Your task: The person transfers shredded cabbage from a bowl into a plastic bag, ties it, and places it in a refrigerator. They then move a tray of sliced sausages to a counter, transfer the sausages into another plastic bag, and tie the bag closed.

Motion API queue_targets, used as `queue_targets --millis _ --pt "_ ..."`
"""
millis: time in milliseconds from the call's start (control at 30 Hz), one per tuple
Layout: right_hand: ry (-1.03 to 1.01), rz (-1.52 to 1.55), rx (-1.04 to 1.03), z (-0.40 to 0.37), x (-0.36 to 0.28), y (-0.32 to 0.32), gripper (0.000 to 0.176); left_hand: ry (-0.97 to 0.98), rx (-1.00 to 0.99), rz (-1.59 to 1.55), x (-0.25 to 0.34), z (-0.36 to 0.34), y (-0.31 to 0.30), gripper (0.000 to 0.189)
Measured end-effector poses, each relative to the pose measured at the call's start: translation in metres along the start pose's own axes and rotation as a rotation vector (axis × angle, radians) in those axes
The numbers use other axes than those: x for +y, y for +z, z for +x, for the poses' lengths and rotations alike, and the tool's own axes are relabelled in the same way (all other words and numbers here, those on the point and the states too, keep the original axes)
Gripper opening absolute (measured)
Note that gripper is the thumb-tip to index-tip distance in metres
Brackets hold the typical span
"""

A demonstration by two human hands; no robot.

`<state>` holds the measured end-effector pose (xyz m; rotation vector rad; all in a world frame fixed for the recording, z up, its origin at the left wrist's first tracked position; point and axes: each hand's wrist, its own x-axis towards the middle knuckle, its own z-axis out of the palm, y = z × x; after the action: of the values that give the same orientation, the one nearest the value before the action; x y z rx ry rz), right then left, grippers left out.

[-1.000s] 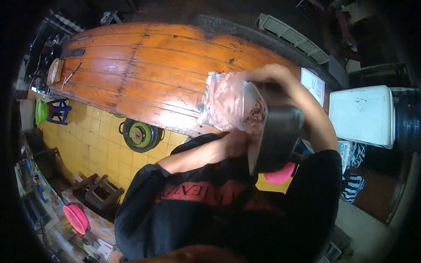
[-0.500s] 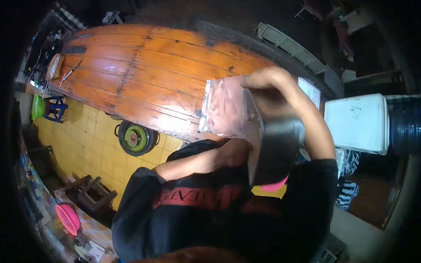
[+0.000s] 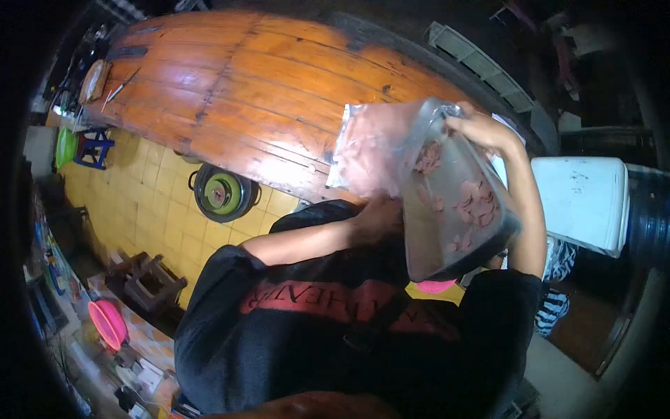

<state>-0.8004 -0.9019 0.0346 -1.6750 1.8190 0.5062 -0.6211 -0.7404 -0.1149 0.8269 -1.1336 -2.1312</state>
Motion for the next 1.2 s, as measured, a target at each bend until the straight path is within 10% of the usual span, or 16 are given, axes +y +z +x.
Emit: queue_targets --millis 67,133,367,500,867,1033,1200 --pt "-0.079 0.369 0.005 -0.008 0.045 0.007 0.085 0.392 -0.156 0.579 0.000 -0.002 -0.013 0.026" --pt "-0.065 0.531 -0.022 -0.011 0.089 0.028 0.084 -0.090 0.065 -0.515 0.007 -0.005 -0.020 0.037" --pt "-0.181 1.003 0.089 -0.045 0.154 0.125 0.069 -0.215 0.439 -0.098 0.028 0.023 -0.059 0.037" --pt "-0.132 1.322 0.340 -0.057 0.190 0.168 0.047 0.040 0.588 -0.079 0.043 0.040 -0.070 0.033" --pt "-0.046 1.359 0.582 0.018 0.274 0.272 0.035 0.374 0.718 0.206 0.053 0.028 -0.092 0.026" --pt "-0.133 1.005 0.895 0.043 0.274 0.289 0.021 0.201 0.760 0.264 0.061 0.009 -0.093 0.022" --pt "0.091 1.368 0.674 0.045 0.270 0.295 0.024 0.127 0.682 0.378 0.053 -0.016 -0.085 0.020"
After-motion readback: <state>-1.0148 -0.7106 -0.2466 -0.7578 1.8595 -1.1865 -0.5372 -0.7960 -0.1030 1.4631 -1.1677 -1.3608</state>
